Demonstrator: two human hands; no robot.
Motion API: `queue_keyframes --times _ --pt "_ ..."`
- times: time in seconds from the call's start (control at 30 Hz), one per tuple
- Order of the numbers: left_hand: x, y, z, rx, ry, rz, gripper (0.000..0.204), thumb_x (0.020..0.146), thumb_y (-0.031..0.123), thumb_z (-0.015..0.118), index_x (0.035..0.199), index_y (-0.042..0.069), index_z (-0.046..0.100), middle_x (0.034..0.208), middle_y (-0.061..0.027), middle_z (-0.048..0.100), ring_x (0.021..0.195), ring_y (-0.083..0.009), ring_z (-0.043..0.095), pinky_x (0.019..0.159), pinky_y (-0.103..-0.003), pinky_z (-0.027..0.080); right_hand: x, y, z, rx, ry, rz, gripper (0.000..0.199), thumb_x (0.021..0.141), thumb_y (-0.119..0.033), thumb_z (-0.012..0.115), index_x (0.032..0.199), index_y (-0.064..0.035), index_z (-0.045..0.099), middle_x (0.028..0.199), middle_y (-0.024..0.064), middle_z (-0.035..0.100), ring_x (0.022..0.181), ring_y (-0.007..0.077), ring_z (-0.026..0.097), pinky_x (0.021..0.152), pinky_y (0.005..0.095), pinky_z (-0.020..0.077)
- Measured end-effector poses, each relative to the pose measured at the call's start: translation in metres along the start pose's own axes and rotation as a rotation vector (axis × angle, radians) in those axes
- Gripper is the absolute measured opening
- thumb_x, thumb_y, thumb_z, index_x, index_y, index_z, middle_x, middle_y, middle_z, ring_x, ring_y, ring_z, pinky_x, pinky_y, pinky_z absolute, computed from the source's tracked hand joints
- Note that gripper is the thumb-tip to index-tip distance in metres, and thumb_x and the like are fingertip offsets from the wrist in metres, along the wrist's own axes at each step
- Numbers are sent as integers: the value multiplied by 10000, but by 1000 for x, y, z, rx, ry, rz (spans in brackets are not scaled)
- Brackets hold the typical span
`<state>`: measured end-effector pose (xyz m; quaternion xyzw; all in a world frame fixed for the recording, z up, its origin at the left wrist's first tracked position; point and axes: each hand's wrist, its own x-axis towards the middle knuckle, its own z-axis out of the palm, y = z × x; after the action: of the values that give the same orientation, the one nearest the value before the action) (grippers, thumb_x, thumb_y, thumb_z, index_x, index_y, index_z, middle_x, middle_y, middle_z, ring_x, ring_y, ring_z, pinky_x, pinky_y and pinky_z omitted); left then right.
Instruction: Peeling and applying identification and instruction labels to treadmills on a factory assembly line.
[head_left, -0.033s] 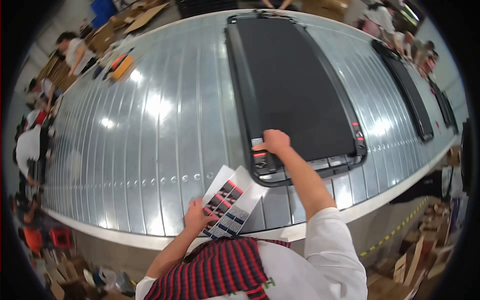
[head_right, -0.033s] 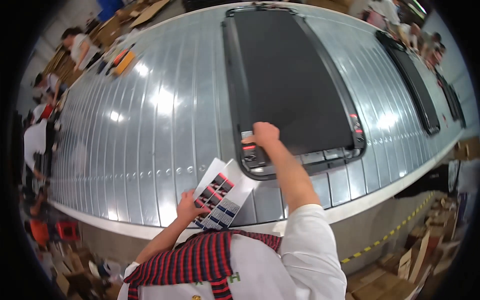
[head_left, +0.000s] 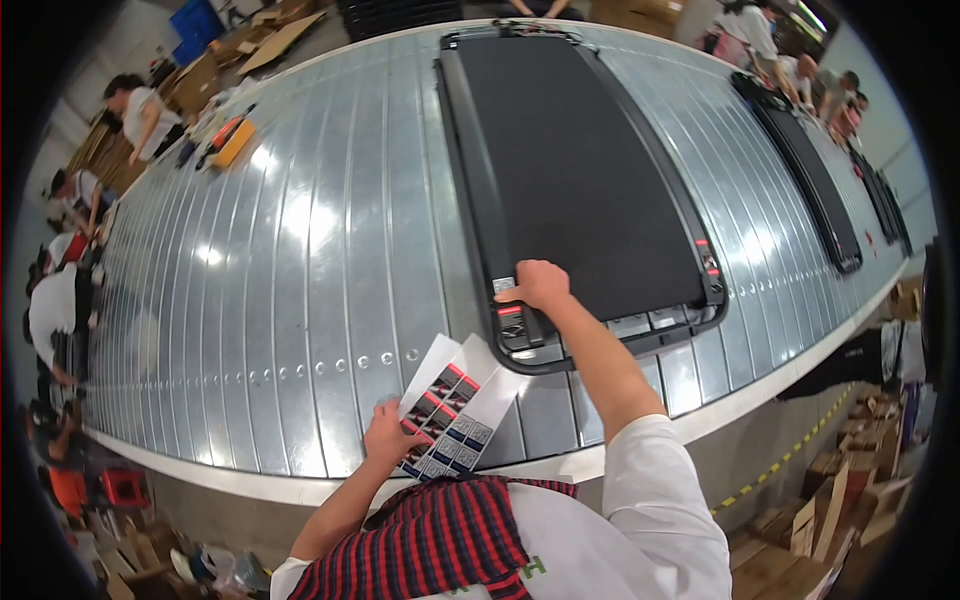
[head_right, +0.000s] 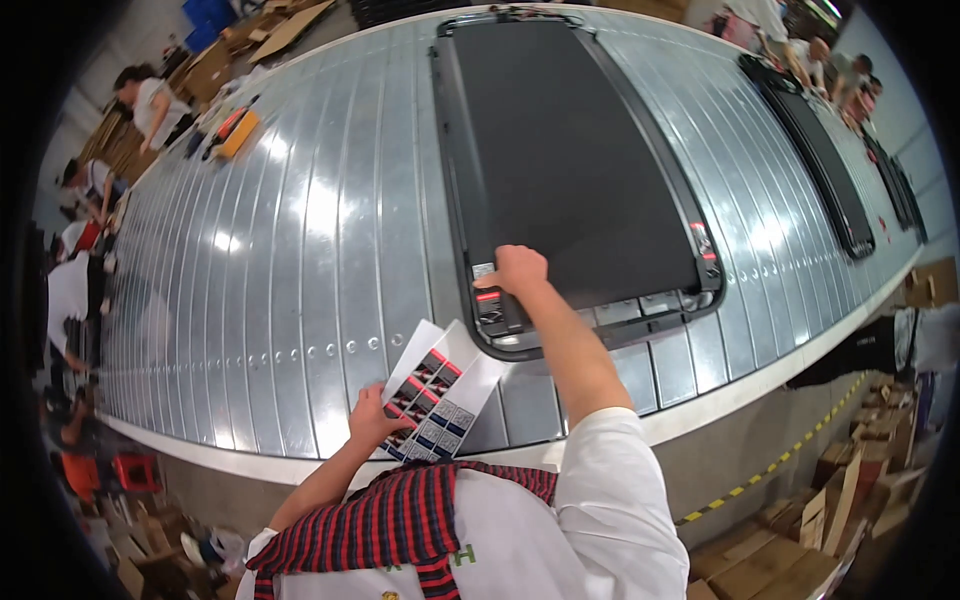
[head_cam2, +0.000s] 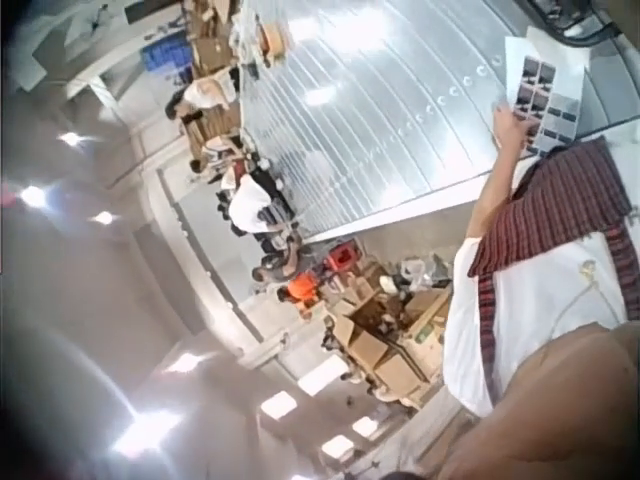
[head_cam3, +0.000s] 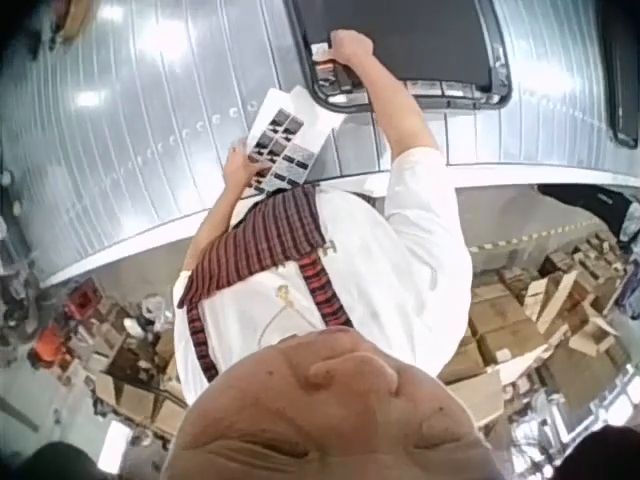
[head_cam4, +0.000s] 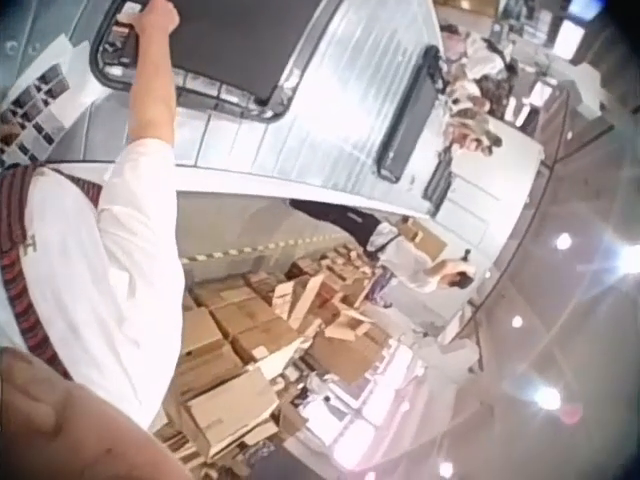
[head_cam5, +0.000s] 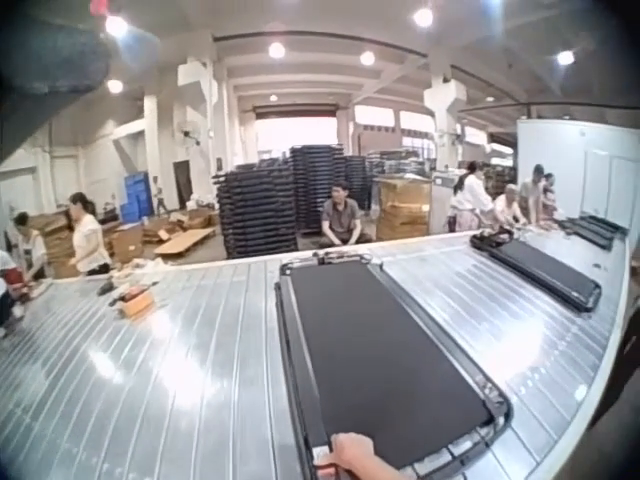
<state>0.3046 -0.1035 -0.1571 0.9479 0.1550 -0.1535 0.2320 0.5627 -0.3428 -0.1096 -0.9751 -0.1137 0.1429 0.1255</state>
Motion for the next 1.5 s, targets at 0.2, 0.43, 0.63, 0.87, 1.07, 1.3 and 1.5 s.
queue_keyframes --times 0.2,0.43,0.63,0.87,1.07,1.3,1.5 --pt "15 -13 23 21 52 60 547 440 336 812 786 17 535 773 -131 549 783 -295 547 667 -374 437 -4 22 4 129 217 -28 417 632 -493 627 711 -86 589 712 97 610 723 269 595 610 382 462" --pt "-5 -50 37 -529 -86 -91 447 597 219 747 942 23 542 853 -116 618 812 -198 597 708 -310 465 7 23 15 81 272 -216 408 702 -515 543 706 -107 549 673 83 583 690 287 576 557 416 430" --pt "-27 -58 61 -720 59 -67 343 661 205 699 935 40 574 790 -47 603 709 -120 554 637 -273 460 -14 85 41 404 326 -111 255 680 -288 650 660 -61 534 619 74 557 580 219 548 550 337 423" --pt "-121 -53 43 -1301 271 -78 234 753 202 636 886 13 596 746 -7 602 680 -67 524 627 -231 434 -152 14 110 1012 184 -222 137 781 -156 587 756 -46 512 618 -10 472 573 67 457 495 205 377" --pt "-194 -73 -1 -1452 262 -46 256 772 174 628 948 -5 579 836 -20 603 761 -71 534 678 -226 440 -225 -107 135 1054 -725 -99 235 799 -149 555 994 -22 525 830 46 577 733 125 551 618 261 448" --pt "-285 -181 -23 -1495 525 -92 371 724 157 671 1043 8 554 928 -45 600 838 -87 535 765 -235 426 -264 -305 138 1103 -912 -533 148 776 -69 583 906 1 597 813 12 612 700 84 548 628 235 443" --pt "-371 -247 -56 -1661 864 -74 338 729 75 637 1046 -11 555 973 -71 596 894 -142 544 803 -273 418 -335 -424 162 804 -1108 -810 165 805 -120 583 907 6 616 794 26 624 706 71 553 629 223 454"
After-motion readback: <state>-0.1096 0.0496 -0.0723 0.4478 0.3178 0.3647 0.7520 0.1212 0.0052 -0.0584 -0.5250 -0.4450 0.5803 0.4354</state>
